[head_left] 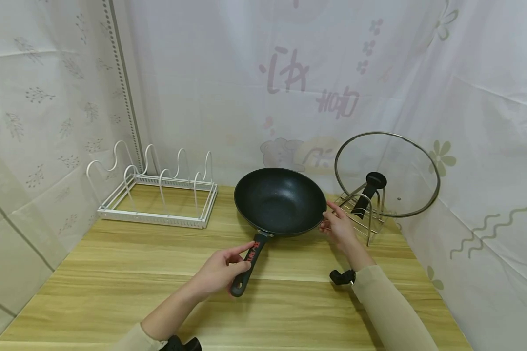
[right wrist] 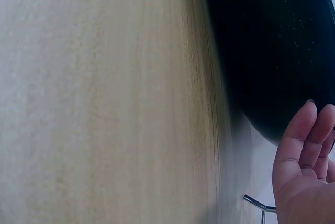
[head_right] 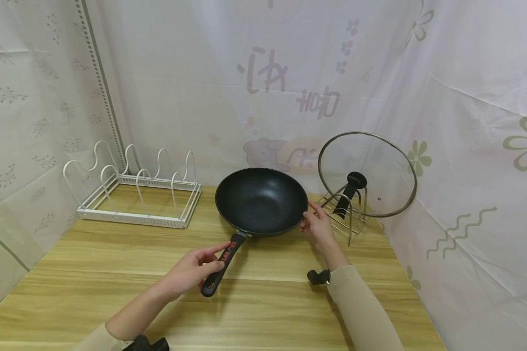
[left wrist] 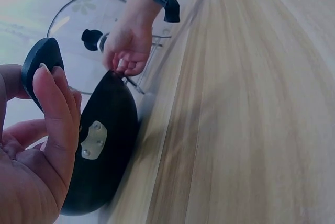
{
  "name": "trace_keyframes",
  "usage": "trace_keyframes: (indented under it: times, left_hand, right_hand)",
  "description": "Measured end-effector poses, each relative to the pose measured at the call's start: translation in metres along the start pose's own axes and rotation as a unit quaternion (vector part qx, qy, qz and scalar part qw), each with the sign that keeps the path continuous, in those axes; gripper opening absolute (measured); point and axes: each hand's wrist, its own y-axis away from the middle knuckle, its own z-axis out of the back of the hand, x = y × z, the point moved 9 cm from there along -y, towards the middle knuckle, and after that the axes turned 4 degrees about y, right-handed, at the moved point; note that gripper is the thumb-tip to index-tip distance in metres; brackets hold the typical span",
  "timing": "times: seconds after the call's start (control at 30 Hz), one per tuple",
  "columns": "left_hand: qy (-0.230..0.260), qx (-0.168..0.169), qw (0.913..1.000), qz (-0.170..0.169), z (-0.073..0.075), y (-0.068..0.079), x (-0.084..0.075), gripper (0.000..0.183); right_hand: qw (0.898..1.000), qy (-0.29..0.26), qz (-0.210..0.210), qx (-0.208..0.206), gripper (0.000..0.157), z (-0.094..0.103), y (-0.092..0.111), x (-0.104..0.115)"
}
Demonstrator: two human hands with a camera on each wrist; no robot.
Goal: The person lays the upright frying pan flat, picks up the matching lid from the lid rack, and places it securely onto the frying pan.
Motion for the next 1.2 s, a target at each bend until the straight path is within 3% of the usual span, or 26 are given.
trace_keyframes:
  times: [0.2,0.57,1.2]
  left_hand:
    - [-0.027,-0.014,0.9995,-0.006,0.009,0.000,-0.002,0.057]
    - [-0.039,0.001,0.9992,0.006,0.024,-0.004,-0.001,0.056]
    - [-0.067,0.075,0.9950,-0.008,0.038,-0.012,-0.001,0.058]
  right_hand:
    - [1.000,-0.006,0.002,0.010,0.067,-0.002,0.003,0.001]
    - [1.000,-0.001,0.002,0.013,0.070,-0.006,0.005,0.000]
    - [1.000,-0.007,-0.001,0.023,0.075,-0.007,0.007,-0.003]
